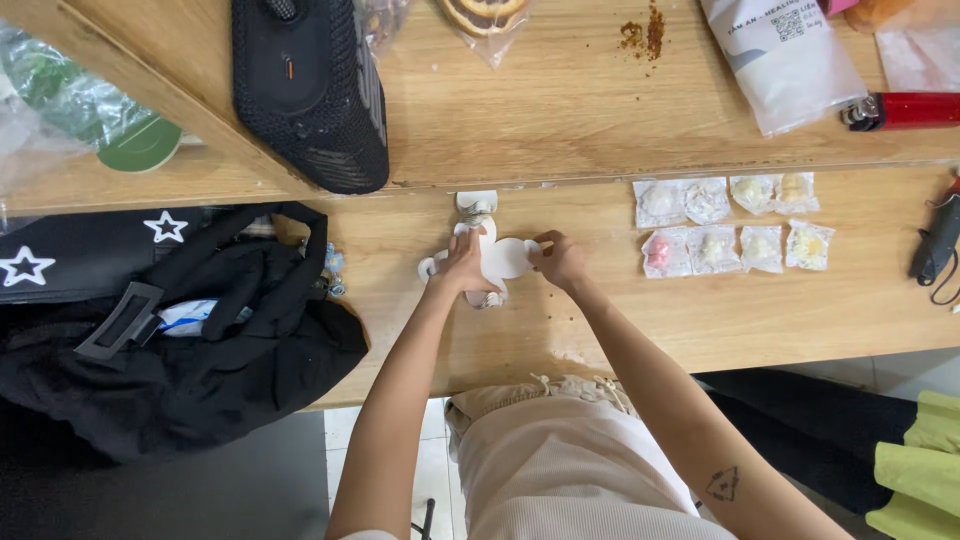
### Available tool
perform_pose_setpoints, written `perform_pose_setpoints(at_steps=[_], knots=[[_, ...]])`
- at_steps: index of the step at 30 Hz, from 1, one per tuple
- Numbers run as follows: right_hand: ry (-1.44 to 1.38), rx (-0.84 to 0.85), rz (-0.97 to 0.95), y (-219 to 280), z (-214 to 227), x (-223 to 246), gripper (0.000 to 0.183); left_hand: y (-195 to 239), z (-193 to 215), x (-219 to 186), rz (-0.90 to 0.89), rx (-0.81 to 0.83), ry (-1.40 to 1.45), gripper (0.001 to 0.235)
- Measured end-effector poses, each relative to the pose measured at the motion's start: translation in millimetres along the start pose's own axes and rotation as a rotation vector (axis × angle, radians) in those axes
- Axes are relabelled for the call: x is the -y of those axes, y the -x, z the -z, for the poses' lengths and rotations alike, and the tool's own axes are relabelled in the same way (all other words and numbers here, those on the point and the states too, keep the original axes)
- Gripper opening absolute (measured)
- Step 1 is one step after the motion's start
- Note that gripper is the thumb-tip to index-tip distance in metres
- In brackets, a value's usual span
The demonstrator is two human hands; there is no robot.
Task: The recorder is packing small flower-shaped wax melts into individual green paper boxes and organizing them on the workspace.
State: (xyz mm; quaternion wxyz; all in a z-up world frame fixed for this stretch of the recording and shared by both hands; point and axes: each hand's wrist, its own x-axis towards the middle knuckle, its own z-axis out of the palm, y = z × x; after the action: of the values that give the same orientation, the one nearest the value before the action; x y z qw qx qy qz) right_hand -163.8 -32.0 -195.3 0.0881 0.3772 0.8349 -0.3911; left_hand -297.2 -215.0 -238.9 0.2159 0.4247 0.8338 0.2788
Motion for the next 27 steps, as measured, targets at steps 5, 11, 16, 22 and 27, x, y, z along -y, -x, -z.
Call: perform_pose_setpoints(at_steps=[5, 11, 16, 22, 27], knots=[[-0.426, 0.103, -0.066, -9.8, -13.2, -40.7, 0.030, -2.2, 52.9, -42.9, 0.344, 0.359, 0.118, 0.152], [-0.495, 0.132, -0.200, 3.5, -13.6, -39.5, 0.029, -7.3, 8.5, -3.4, 0.136, 0.119, 0.239, 0.149], [-0.602, 0.157, -0.272, 8.7, -9.8, -38.2, 0.035, -10.9, 27.0, -19.0, 0.257, 0.209, 0.230, 0.147], [-0.139, -0.237, 0.133, 72.9, 23.5, 42.9, 0.044, -17.6, 2.7, 2.0, 0.237, 0.169, 0.172, 0.147], [0.176, -0.288, 0.718, 116.4, 6.8, 61.8, 0.040, -20.6, 0.0, 6.3, 0.194, 0.165, 0.177, 0.146]])
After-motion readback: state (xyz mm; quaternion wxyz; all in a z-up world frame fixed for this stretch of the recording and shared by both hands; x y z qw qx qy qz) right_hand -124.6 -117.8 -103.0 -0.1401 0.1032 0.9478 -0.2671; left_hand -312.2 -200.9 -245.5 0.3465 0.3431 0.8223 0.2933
